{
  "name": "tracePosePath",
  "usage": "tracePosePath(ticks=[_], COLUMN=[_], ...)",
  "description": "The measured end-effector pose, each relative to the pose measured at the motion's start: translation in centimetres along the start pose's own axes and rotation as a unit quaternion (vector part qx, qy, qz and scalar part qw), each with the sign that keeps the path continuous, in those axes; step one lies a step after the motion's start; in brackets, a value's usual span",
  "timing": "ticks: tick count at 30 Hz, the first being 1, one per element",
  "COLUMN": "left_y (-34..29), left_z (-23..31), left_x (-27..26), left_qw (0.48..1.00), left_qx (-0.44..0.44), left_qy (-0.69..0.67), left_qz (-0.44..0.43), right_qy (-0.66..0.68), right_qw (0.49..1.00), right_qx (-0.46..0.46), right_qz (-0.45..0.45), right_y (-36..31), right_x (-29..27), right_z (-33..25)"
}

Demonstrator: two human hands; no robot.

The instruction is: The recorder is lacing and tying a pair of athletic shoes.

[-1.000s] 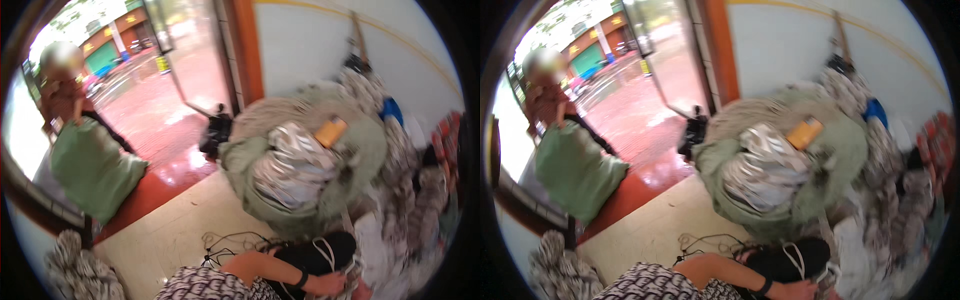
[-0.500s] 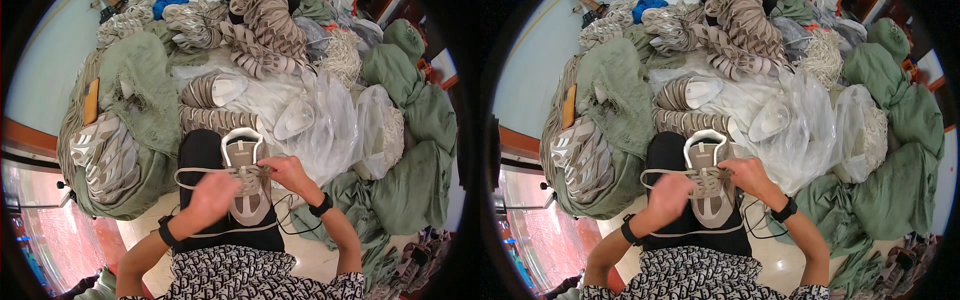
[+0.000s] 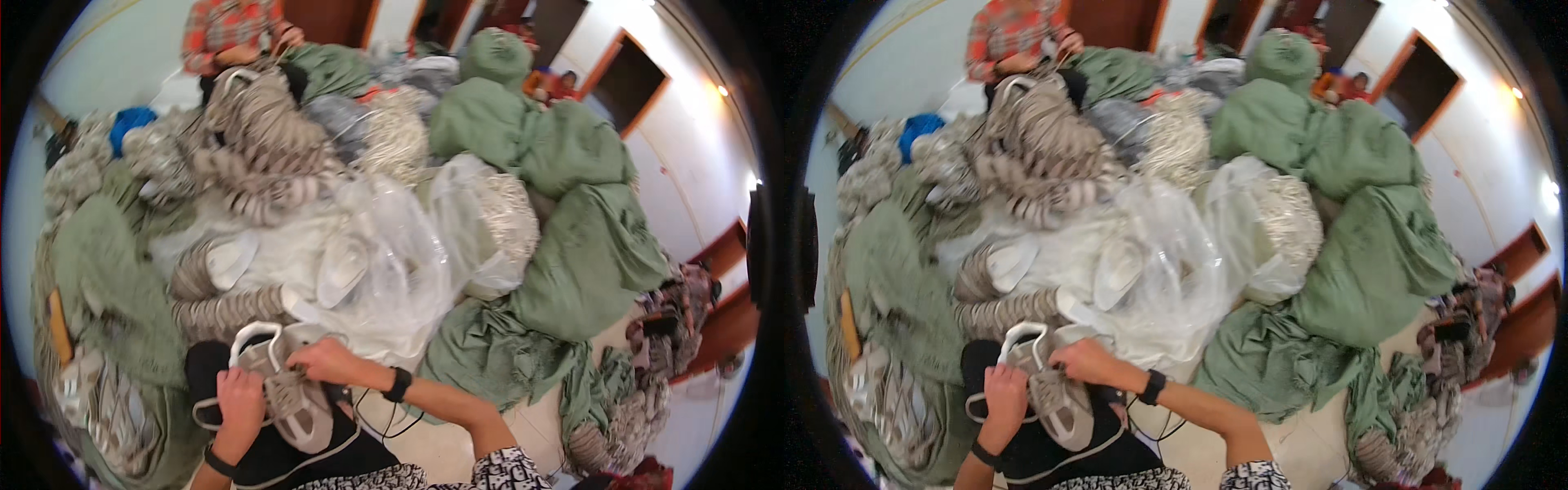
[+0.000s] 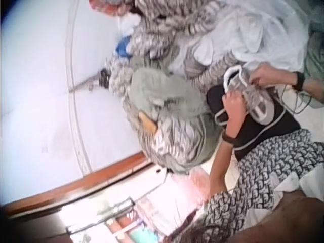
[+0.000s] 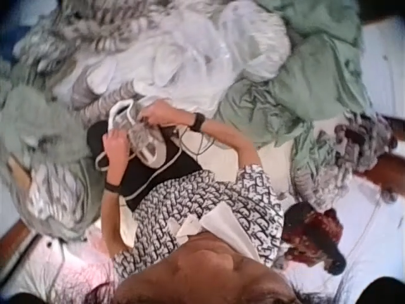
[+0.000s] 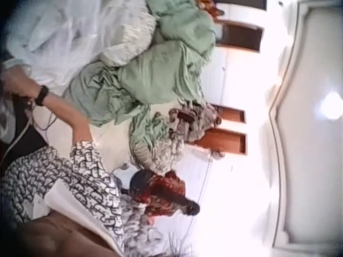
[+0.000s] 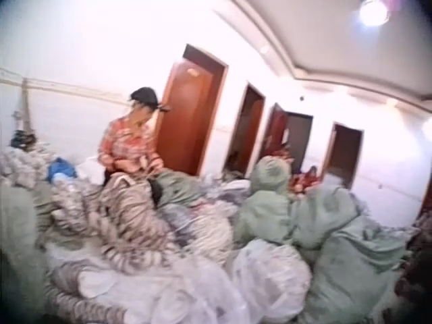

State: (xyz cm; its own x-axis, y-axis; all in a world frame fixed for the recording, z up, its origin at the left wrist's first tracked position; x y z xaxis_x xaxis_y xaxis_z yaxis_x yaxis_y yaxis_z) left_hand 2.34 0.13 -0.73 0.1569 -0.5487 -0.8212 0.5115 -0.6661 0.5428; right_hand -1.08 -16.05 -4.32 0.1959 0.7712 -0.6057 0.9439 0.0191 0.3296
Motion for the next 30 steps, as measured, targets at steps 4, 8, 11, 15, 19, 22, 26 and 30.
tracePosePath(ticks=[4, 8, 11, 15, 19, 22, 26, 30], left_y=[-0.3, -0.5, -0.6, -0.8, -1.0, -1.0, -0.5, 0.3], left_z=[-0.7, -0.5, -0.1, 0.1, 0.3, 0.7, 1.1, 0.8], left_x=[1.0, 0.8, 0.4, 0.8, 0.8, 1.3, 1.4, 0.9], left_qw=[0.996, 0.996, 0.997, 0.996, 0.996, 0.987, 0.983, 0.984], left_qx=[-0.020, -0.056, -0.049, -0.016, 0.025, 0.059, 0.089, 0.109], left_qy=[0.042, 0.024, 0.023, 0.041, 0.076, 0.137, 0.135, 0.113], left_qz=[-0.082, -0.066, -0.055, -0.077, -0.045, -0.063, -0.082, -0.089], right_qy=[-0.028, -0.034, -0.034, -0.044, -0.025, -0.041, -0.059, -0.078], right_qw=[1.000, 0.999, 0.999, 0.998, 0.996, 0.997, 0.994, 0.988], right_qx=[0.010, 0.023, 0.018, -0.023, -0.074, -0.059, -0.075, -0.119], right_qz=[0.002, -0.020, -0.018, -0.027, 0.039, 0.033, 0.046, 0.057], right_y=[0.3, 0.0, -0.2, -0.2, 0.1, 0.3, 0.4, 1.0], right_x=[0.0, 0.3, 0.4, 0.4, -0.8, -1.0, -1.3, -2.0], right_z=[0.0, 0.0, -0.2, -0.3, -1.1, -1.2, -2.0, -2.5])
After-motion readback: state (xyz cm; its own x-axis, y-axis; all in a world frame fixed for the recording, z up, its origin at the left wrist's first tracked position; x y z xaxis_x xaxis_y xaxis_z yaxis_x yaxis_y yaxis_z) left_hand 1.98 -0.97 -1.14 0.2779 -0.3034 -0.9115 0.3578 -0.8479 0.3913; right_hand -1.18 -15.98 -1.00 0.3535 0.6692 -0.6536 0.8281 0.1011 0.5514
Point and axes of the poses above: each hand's wrist, its own y-axis towards the middle knuckle, its own x-axis out of the palm, z = x × y, the point moved 5 cm from there along y, towards the middle knuckle, and after that the axes turned 13 degrees about z, right-handed, at the moved point
